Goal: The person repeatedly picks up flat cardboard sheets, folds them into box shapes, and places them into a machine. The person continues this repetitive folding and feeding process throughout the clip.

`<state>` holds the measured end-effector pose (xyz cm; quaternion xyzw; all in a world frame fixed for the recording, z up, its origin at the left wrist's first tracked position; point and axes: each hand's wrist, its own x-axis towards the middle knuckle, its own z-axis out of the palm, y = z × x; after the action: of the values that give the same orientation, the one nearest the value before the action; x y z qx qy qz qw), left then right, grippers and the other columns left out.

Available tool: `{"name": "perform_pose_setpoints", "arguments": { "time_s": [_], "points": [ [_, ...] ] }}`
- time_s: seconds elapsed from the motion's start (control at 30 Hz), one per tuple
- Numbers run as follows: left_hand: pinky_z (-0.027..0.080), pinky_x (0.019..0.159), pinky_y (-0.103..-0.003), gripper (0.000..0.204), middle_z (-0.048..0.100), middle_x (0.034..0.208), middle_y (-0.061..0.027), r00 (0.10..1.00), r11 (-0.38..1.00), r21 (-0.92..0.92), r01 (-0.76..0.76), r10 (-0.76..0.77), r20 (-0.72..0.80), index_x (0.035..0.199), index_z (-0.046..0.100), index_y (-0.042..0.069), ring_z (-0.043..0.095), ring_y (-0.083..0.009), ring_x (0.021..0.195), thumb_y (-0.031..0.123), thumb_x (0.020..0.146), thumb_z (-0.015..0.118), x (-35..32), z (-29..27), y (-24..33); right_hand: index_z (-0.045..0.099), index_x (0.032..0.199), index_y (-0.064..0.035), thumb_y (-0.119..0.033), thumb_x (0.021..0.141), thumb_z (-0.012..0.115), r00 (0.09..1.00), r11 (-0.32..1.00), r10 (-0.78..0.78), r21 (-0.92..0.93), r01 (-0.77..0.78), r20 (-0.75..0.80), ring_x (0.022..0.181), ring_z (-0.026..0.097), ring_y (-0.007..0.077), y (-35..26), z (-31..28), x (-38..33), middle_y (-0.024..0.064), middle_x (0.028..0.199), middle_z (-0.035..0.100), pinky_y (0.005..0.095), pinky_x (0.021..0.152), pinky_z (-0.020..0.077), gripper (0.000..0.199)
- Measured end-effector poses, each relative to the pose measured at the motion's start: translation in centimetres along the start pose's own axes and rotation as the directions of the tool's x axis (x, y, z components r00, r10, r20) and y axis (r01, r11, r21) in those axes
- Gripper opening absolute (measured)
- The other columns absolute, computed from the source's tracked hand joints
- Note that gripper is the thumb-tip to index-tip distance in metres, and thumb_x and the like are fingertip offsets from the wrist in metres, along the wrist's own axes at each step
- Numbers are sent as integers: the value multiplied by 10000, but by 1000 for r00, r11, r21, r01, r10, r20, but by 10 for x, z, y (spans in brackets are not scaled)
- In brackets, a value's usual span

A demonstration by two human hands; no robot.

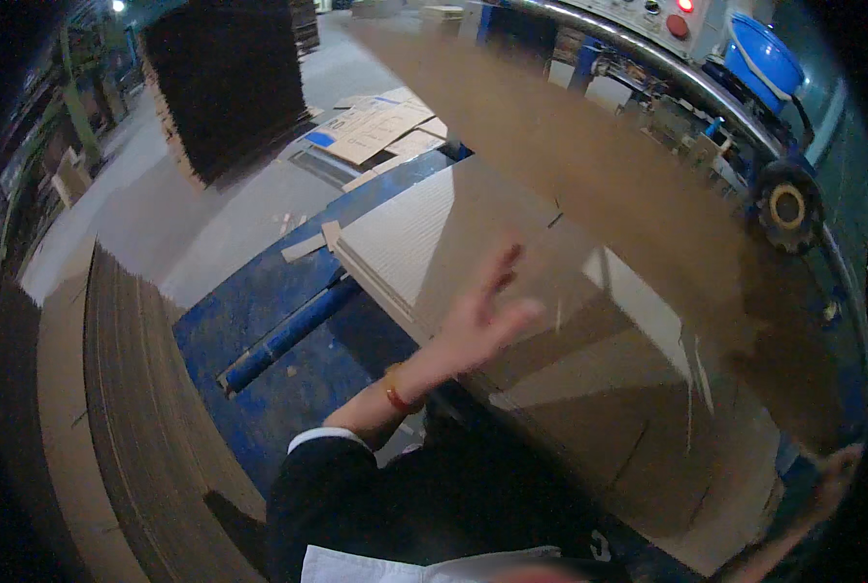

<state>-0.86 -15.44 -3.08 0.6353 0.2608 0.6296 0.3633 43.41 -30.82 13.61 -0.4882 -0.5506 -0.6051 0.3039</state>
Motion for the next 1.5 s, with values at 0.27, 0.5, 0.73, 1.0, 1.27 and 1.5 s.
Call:
{"name": "perform_pose_setpoints", "arguments": {
  "time_s": [0.27,0.5,0.73,1.0,1.27,1.5],
  "points": [
    [362,971,-404,435,487,1243,-95,867,550,-834,45,-437,-241,1263,379,17,491,-237,1091,300,936,431,28,-111,-24,567,1008,-7,-335,926,439,878,874,479,-103,-475,14,867,542,330,-79,-103,-240,181,970,585,448,789,425,362],
    [467,788,-347,153,610,929,-79,673,726,-567,389,-645,-363,941,606,-25,567,-209,897,71,825,578,43,-123,-70,391,1296,14,-357,942,357,15,91,962,268,-959,-273,1140,443,332,-27,-96,-296,181,1290,436,449,982,357,514],
    [462,713,-304,243,604,952,-81,863,892,67,448,-411,-294,996,581,-20,581,-196,814,106,790,612,47,-135,-26,342,1342,-34,-153,825,492,66,-87,974,624,-777,218,1159,440,273,36,-137,-212,137,1316,424,410,954,361,552],
    [373,970,-355,338,518,1236,-163,956,900,431,69,-183,229,1155,549,-11,471,-247,1179,39,822,528,-21,-38,5,643,910,-36,76,724,589,675,592,491,357,-723,551,993,586,244,-127,-135,-171,115,970,634,418,889,441,224],
    [250,1060,-474,452,394,1377,-103,485,573,557,-601,-293,824,1275,491,138,347,-324,1280,157,823,504,-20,10,-13,643,951,-96,65,720,548,563,766,-54,396,-506,825,1057,565,320,-134,-97,-187,80,1053,639,481,960,392,298],
    [240,1070,-475,536,353,1401,-86,528,553,579,-599,-271,805,1330,418,157,334,-319,1284,106,797,404,1,11,-29,620,1086,-161,-148,700,692,469,719,-125,406,-564,874,1211,430,277,-93,-57,-204,68,1282,501,453,1031,306,394]
  ]
}}
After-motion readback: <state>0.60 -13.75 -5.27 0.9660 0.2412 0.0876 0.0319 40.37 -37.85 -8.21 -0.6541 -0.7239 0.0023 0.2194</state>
